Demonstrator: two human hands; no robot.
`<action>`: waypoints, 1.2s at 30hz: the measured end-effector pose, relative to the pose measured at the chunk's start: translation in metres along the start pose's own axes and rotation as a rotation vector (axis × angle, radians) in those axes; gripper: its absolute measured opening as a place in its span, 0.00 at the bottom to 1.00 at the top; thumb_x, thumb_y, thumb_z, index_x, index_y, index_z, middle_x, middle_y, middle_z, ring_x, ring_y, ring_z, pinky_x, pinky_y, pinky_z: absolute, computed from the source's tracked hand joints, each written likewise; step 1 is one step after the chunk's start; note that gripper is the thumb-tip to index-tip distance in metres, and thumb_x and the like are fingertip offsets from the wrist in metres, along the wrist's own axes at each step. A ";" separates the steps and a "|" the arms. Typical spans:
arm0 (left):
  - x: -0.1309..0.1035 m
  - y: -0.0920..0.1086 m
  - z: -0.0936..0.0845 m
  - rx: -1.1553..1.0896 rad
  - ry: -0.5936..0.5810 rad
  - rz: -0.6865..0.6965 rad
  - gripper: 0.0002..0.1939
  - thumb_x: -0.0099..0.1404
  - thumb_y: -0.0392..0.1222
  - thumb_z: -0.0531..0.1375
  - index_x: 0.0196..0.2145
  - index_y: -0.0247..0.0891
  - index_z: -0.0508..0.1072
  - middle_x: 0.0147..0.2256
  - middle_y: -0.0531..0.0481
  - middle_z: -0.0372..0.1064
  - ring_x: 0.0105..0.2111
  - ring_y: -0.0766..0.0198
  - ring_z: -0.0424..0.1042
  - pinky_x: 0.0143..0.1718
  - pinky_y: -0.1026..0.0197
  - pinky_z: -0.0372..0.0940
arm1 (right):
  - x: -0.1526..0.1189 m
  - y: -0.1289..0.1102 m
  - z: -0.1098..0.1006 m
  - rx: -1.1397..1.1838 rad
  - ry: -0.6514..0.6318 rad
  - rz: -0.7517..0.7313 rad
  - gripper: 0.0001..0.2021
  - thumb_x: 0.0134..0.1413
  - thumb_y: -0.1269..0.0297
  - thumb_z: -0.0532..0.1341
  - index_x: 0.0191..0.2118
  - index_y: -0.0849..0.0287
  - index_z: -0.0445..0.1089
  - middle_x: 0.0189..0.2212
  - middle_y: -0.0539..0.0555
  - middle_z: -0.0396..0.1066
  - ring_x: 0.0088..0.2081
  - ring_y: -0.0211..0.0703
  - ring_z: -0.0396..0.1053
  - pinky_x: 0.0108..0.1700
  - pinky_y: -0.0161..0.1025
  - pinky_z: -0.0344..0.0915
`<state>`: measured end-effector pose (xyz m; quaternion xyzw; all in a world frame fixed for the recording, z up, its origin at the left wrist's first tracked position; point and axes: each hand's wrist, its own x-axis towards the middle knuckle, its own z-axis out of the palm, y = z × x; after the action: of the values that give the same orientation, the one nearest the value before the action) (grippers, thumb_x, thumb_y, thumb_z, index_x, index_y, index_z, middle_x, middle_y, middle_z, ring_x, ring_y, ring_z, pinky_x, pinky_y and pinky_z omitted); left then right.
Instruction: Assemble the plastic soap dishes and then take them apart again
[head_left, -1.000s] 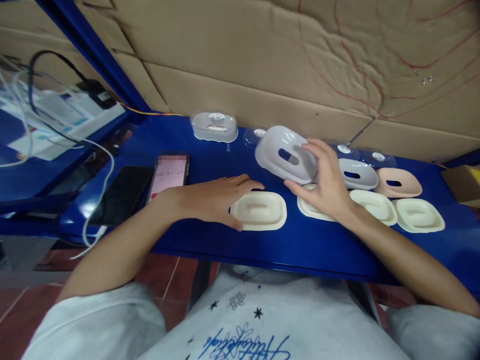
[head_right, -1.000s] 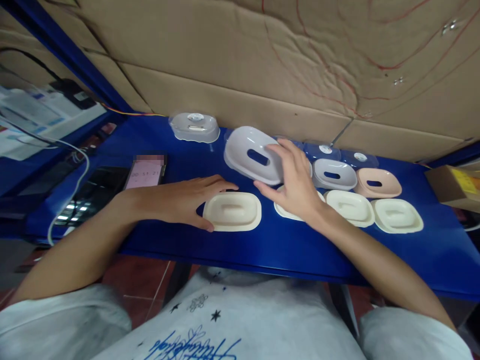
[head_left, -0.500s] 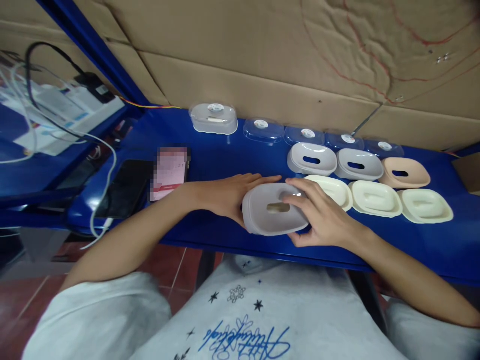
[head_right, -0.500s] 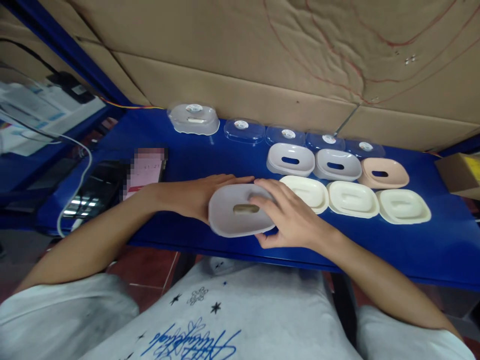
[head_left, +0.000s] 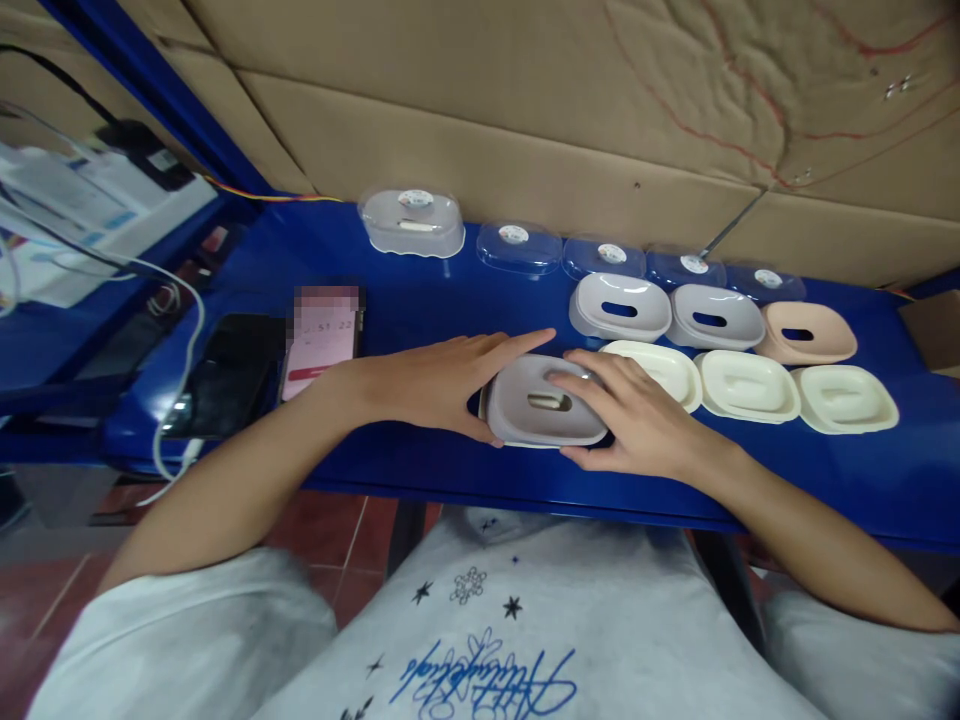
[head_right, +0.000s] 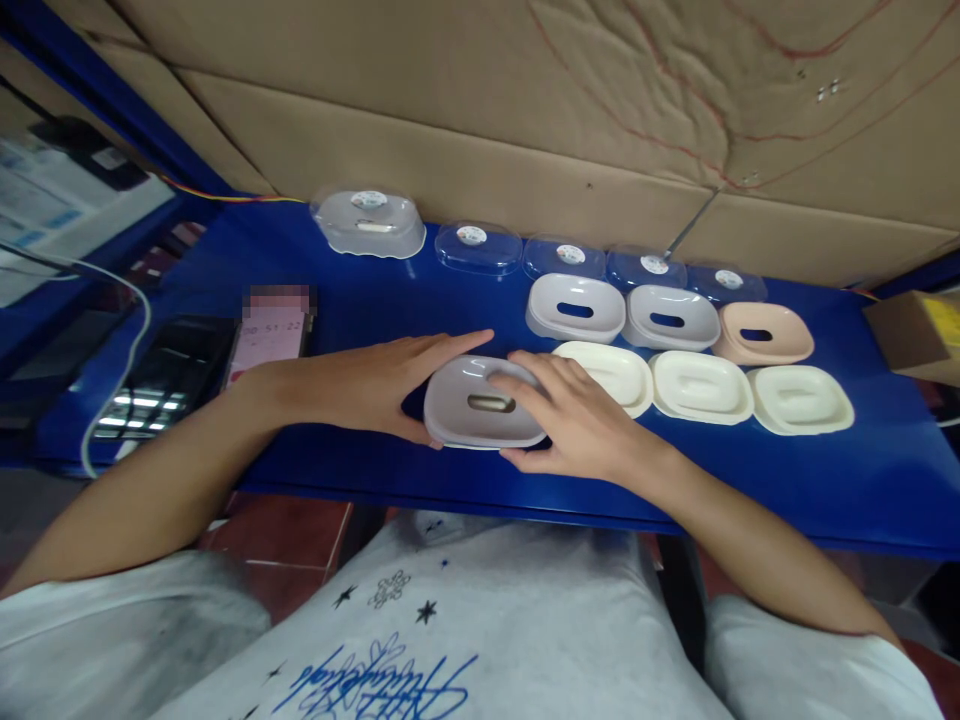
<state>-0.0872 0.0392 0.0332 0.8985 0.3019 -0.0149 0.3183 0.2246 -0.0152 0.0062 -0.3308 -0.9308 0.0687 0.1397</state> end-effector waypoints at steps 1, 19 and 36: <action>-0.001 0.001 0.000 0.003 -0.003 0.009 0.67 0.66 0.64 0.73 0.82 0.55 0.30 0.82 0.41 0.42 0.78 0.38 0.52 0.75 0.43 0.51 | 0.000 0.000 0.000 -0.001 -0.005 0.003 0.36 0.66 0.47 0.68 0.74 0.53 0.64 0.71 0.69 0.66 0.67 0.72 0.68 0.64 0.70 0.69; -0.002 0.008 0.005 0.098 -0.054 0.027 0.60 0.69 0.61 0.70 0.82 0.58 0.34 0.76 0.41 0.53 0.73 0.35 0.57 0.73 0.37 0.49 | 0.001 -0.005 0.011 -0.039 -0.042 -0.008 0.37 0.70 0.43 0.65 0.77 0.53 0.63 0.75 0.68 0.63 0.70 0.72 0.66 0.66 0.70 0.67; -0.006 -0.008 -0.011 0.114 0.025 -0.092 0.51 0.64 0.48 0.71 0.76 0.48 0.50 0.72 0.40 0.58 0.72 0.38 0.61 0.73 0.38 0.53 | 0.137 0.109 -0.009 -0.184 -0.125 0.081 0.37 0.70 0.50 0.60 0.77 0.61 0.59 0.76 0.69 0.60 0.75 0.74 0.58 0.72 0.72 0.56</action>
<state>-0.0982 0.0476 0.0382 0.9005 0.3454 -0.0355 0.2617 0.1907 0.1559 0.0201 -0.3746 -0.9259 0.0090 0.0477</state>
